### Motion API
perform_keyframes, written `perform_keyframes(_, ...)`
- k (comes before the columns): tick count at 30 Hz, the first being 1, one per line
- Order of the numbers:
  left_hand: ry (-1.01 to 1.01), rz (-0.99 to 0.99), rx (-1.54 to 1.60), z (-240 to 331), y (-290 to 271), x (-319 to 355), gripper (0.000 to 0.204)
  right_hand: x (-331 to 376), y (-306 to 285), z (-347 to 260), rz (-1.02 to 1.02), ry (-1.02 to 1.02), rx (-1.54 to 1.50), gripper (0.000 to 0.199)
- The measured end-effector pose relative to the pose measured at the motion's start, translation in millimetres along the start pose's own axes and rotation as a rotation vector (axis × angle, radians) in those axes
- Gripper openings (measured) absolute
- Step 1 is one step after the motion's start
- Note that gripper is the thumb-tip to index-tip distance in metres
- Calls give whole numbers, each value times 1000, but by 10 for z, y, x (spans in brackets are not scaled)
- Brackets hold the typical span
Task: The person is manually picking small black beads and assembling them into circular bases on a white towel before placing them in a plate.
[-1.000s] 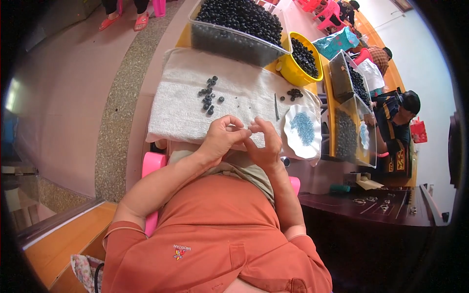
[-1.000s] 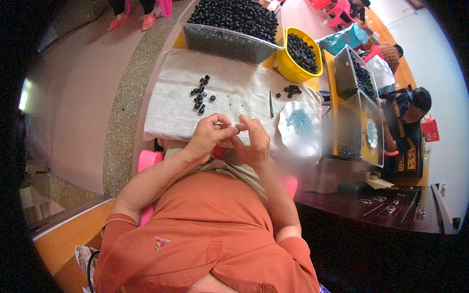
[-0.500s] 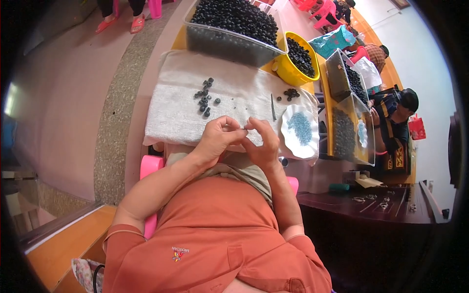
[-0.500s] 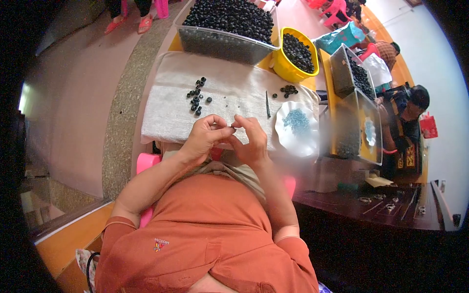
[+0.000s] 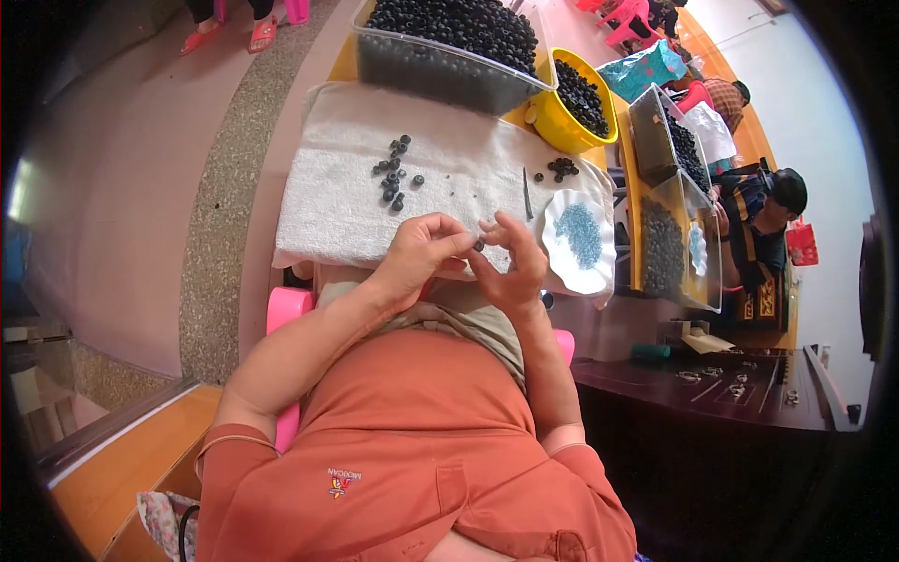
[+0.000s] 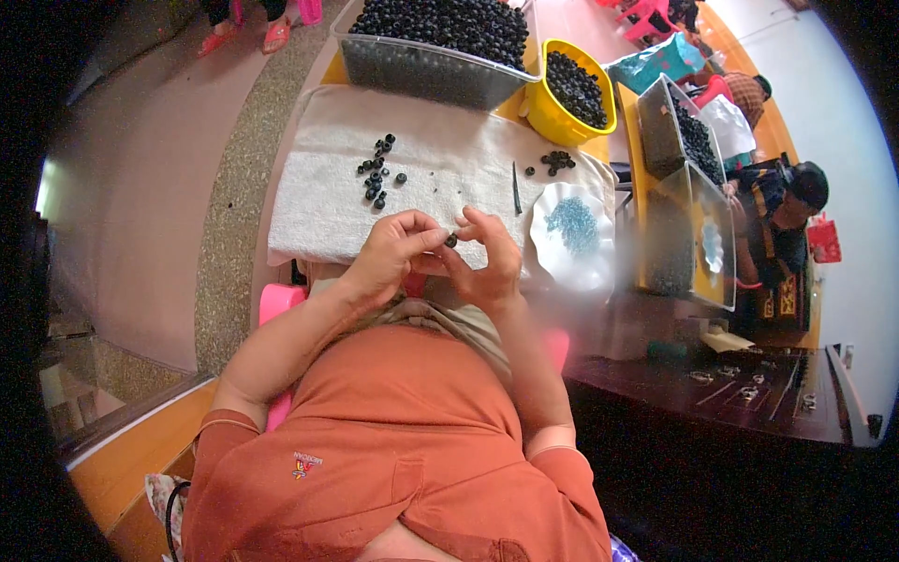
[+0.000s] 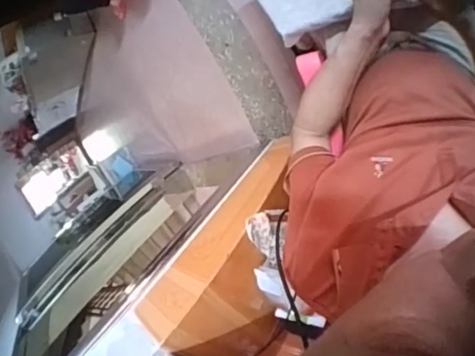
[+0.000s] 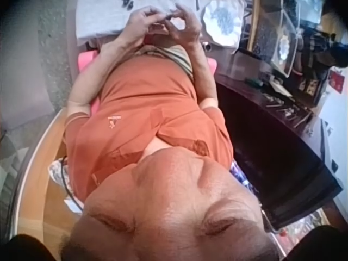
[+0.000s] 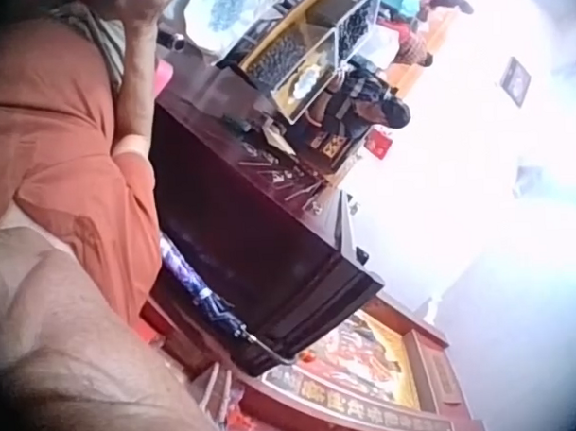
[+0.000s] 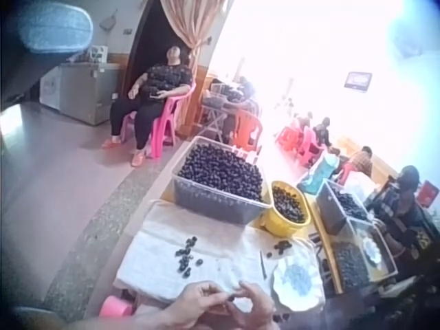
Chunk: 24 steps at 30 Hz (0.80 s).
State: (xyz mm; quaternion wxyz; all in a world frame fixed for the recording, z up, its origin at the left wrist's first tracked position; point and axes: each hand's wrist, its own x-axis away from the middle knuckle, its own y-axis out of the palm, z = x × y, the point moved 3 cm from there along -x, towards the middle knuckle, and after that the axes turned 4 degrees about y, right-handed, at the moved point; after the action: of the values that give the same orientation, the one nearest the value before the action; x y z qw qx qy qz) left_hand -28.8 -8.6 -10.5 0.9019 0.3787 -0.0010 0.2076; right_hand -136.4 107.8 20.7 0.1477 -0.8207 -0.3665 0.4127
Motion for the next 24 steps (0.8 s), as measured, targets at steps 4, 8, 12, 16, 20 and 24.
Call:
perform_keyframes(4,-14,15,31,20,-9,7,13,-19,-17,-5,55,-18,-31,64)
perform_keyframes(8,-3,15,24,35,4,17,12,-37,-30,-27,68,-67,-32,63)
perform_keyframes(12,8,13,13,33,11,18,11,-67,-46,-75,63,-93,9,62)
perform_keyframes(16,5,18,8,32,24,31,12,-72,-52,-123,80,-87,17,61)
perform_keyframes(20,17,14,-7,25,26,21,12,-64,-66,-120,82,-66,5,59)
perform_keyframes(24,35,33,-28,2,16,-1,11,-89,-88,-121,80,-103,30,59)
